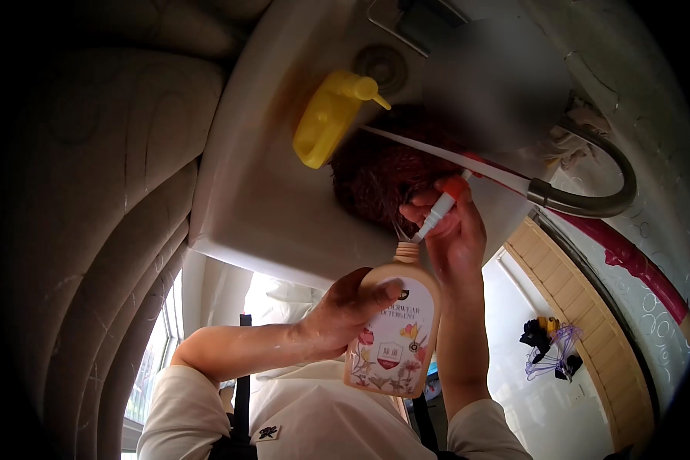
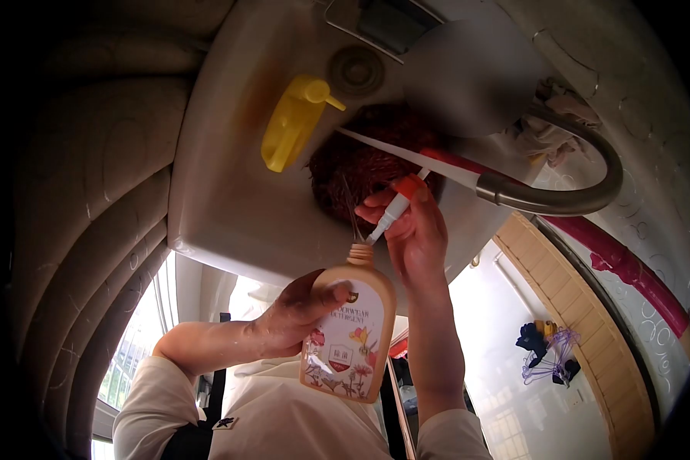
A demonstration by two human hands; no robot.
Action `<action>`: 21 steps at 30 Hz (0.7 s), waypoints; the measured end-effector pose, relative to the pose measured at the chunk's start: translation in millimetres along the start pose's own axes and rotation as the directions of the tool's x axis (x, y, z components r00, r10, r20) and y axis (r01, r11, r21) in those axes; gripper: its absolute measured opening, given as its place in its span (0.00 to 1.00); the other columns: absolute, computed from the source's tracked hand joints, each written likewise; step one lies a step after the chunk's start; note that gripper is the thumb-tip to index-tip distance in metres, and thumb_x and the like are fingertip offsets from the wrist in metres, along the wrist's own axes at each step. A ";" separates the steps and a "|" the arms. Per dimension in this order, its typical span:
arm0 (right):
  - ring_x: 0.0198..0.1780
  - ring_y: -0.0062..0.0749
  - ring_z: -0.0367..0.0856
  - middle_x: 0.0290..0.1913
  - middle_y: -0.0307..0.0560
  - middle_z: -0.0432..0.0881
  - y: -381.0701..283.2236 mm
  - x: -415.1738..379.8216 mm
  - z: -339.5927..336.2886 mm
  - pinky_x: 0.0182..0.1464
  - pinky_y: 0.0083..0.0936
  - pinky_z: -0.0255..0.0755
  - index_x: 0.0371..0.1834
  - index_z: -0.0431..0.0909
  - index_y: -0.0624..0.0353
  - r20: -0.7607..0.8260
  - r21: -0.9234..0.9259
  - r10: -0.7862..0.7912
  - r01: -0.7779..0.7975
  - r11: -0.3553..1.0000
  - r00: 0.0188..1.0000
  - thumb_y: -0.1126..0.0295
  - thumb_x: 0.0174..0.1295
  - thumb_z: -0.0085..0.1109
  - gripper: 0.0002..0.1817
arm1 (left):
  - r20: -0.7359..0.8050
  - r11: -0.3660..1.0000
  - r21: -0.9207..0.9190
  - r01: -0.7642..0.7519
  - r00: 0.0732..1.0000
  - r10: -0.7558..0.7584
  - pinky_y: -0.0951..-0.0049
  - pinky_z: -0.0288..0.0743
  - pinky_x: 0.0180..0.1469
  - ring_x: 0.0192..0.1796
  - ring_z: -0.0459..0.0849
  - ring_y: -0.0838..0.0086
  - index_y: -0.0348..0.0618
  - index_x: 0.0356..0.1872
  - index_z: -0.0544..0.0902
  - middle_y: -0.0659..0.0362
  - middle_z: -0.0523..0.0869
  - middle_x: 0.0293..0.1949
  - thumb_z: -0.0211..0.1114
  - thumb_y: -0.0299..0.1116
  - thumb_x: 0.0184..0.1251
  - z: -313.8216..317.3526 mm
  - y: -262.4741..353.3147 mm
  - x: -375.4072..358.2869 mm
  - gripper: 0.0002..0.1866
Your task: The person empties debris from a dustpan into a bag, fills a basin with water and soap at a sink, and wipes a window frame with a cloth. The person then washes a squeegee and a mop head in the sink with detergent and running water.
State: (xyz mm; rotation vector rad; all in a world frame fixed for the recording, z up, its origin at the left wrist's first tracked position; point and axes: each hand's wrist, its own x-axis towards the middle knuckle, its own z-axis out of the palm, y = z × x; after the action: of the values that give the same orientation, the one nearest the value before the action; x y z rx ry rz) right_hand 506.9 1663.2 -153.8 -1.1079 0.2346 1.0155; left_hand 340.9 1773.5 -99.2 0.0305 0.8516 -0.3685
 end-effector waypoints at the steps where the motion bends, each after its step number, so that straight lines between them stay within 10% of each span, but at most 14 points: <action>1: 0.47 0.45 0.85 0.44 0.55 0.84 -0.5 -0.4 -0.6 0.57 0.45 0.77 0.56 0.72 0.61 0.014 -0.002 -0.006 0.006 1.000 1.000 0.56 0.77 0.40 0.20 | -0.023 0.998 0.057 -0.010 1.000 0.011 0.71 0.79 0.49 0.46 0.83 0.75 0.35 0.57 0.73 0.56 0.85 0.45 0.69 0.45 0.67 -2.6 -2.4 1.2 0.28; 6: 0.51 0.44 0.83 0.48 0.54 0.82 -7.2 -8.8 -3.9 0.58 0.46 0.76 0.56 0.72 0.64 0.015 -0.097 -0.102 0.103 0.990 0.995 0.57 0.75 0.46 0.21 | -0.076 0.853 0.521 -0.021 0.995 0.070 0.71 0.79 0.48 0.46 0.84 0.72 0.35 0.57 0.73 0.54 0.86 0.44 0.69 0.44 0.66 -8.8 8.7 -0.1 0.28; 10: 0.53 0.45 0.82 0.50 0.54 0.81 -22.7 -27.1 -6.4 0.58 0.45 0.76 0.56 0.72 0.67 0.085 -0.312 -0.163 0.182 0.932 0.983 0.57 0.71 0.53 0.23 | 0.060 0.517 0.811 -0.274 0.917 0.393 0.69 0.80 0.46 0.45 0.85 0.67 0.36 0.56 0.73 0.51 0.85 0.44 0.73 0.37 0.60 -19.6 3.2 2.9 0.27; 15: 0.53 0.37 0.80 0.51 0.50 0.80 -34.7 -49.9 0.9 0.59 0.37 0.72 0.56 0.72 0.65 0.208 -0.433 -0.156 0.234 0.870 0.966 0.70 0.63 0.64 0.20 | 0.496 -0.052 0.822 -0.567 0.667 0.556 0.67 0.80 0.42 0.41 0.86 0.63 0.37 0.55 0.73 0.49 0.84 0.42 0.78 0.32 0.53 -25.1 23.8 14.6 0.29; 21: 0.38 0.34 0.85 0.39 0.47 0.85 -53.8 -48.7 5.1 0.43 0.25 0.77 0.44 0.81 0.61 0.342 -0.777 -0.134 0.360 0.516 0.930 0.66 0.52 0.73 0.18 | 0.626 -0.287 0.771 -0.568 0.596 0.503 0.58 0.79 0.43 0.40 0.83 0.54 0.38 0.51 0.77 0.49 0.83 0.42 0.79 0.34 0.47 -3.5 46.3 18.1 0.29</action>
State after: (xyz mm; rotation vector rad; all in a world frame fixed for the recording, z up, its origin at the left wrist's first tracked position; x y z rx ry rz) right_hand 520.0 1636.2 -87.5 -1.8001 -0.6965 0.9894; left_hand 364.5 1811.9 -120.5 1.8055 0.2268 0.0503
